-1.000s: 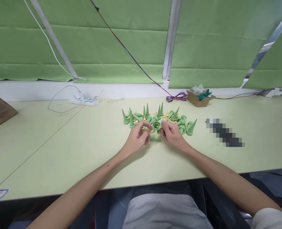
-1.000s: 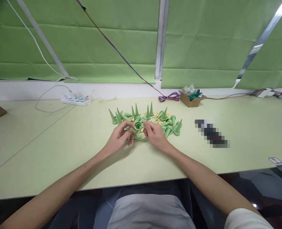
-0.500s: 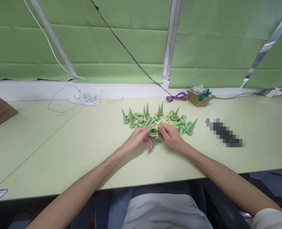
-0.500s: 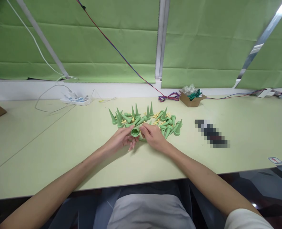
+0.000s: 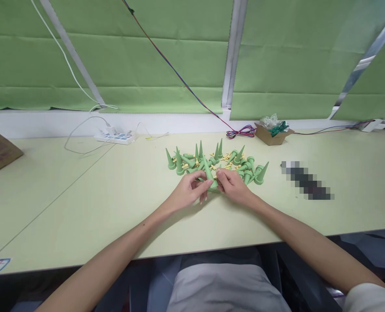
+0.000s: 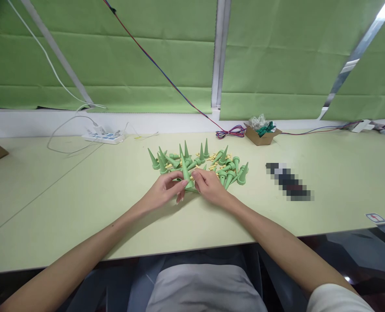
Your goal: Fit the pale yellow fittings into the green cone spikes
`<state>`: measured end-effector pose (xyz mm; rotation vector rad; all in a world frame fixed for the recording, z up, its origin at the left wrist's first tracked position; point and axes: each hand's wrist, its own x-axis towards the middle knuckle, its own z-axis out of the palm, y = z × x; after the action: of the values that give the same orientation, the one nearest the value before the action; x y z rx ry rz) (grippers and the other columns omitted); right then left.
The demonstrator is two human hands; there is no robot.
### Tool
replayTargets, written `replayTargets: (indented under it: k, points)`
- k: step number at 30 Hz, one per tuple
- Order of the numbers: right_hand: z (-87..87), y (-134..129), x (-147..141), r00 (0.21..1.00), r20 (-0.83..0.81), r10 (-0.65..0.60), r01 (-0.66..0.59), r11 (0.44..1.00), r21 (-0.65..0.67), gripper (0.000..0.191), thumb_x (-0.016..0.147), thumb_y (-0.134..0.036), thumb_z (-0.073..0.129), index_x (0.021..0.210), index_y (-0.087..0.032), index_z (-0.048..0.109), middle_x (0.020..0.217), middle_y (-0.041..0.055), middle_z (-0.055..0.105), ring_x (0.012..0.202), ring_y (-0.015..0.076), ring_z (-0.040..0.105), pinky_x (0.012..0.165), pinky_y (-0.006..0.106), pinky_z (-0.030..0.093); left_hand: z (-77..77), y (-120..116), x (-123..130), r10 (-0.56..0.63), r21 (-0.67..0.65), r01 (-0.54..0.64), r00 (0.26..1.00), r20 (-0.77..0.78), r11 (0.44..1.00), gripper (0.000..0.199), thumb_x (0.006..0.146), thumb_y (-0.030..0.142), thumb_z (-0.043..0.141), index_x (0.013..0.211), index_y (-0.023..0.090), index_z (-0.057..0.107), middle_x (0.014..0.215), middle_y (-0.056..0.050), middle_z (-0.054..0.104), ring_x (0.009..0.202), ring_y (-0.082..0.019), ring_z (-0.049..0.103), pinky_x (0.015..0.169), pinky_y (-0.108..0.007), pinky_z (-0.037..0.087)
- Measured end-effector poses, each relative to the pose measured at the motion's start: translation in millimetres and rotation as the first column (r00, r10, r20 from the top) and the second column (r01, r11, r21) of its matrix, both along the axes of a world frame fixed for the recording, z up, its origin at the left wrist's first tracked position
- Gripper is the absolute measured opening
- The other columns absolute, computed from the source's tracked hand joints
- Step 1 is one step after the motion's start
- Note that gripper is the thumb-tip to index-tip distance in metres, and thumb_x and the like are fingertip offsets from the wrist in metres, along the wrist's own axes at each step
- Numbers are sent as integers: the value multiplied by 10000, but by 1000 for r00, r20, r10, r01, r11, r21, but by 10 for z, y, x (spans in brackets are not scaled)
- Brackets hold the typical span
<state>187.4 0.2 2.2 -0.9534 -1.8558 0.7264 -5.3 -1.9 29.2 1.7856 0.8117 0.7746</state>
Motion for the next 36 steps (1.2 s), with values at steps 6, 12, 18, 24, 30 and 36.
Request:
replayTargets:
  k: [6,12,18,24,30,36]
  points:
    - [41,1,-20,998,26,-60,62,996,-63,623,1021,-519,332,480,-212,353,433,-21,393,428,106,375,513,288,325,-106,17,25,154,439,-101,984,-86,893,224,889,354,632,806,174,528,755,0,530,636,-118,546,551,-224,455]
    - [38,19,-41,996,12,-88,89,993,-72,628,1000,-563,368,483,-207,362,447,-21,411,444,104,388,516,283,325,-163,58,23,198,509,-134,977,-74,850,162,906,308,610,838,170,559,867,-38,542,705,-129,569,557,-218,482]
    - [30,30,-41,989,-88,-118,113,991,-68,587,1009,-566,378,544,-207,377,481,-31,426,463,101,387,524,277,325,-85,10,52,268,345,-238,962,-43,908,224,896,382,628,989,188,566,1004,-50,621,585,-101,594,529,-246,505]
    - [30,45,-6,985,-120,-127,127,992,-2,526,1020,-518,403,594,-209,419,529,-28,470,503,112,427,553,275,341,-50,35,60,151,-45,-150,988,16,988,461,925,588,524,754,165,586,599,-8,572,462,-146,593,448,-274,495]
    - [39,31,-6,998,-43,-53,54,998,25,499,1020,-483,417,607,-205,456,565,-23,508,533,117,457,586,272,364,-33,45,49,32,-328,13,991,131,945,542,860,646,595,789,111,645,696,-45,593,549,-135,617,462,-257,525]
    - [10,23,-2,999,-14,-42,42,999,19,507,1026,-509,381,618,-212,428,548,-25,506,516,120,447,574,272,363,-28,62,24,18,-313,36,986,167,949,450,838,567,678,753,129,628,663,-20,574,567,-124,602,504,-256,527]
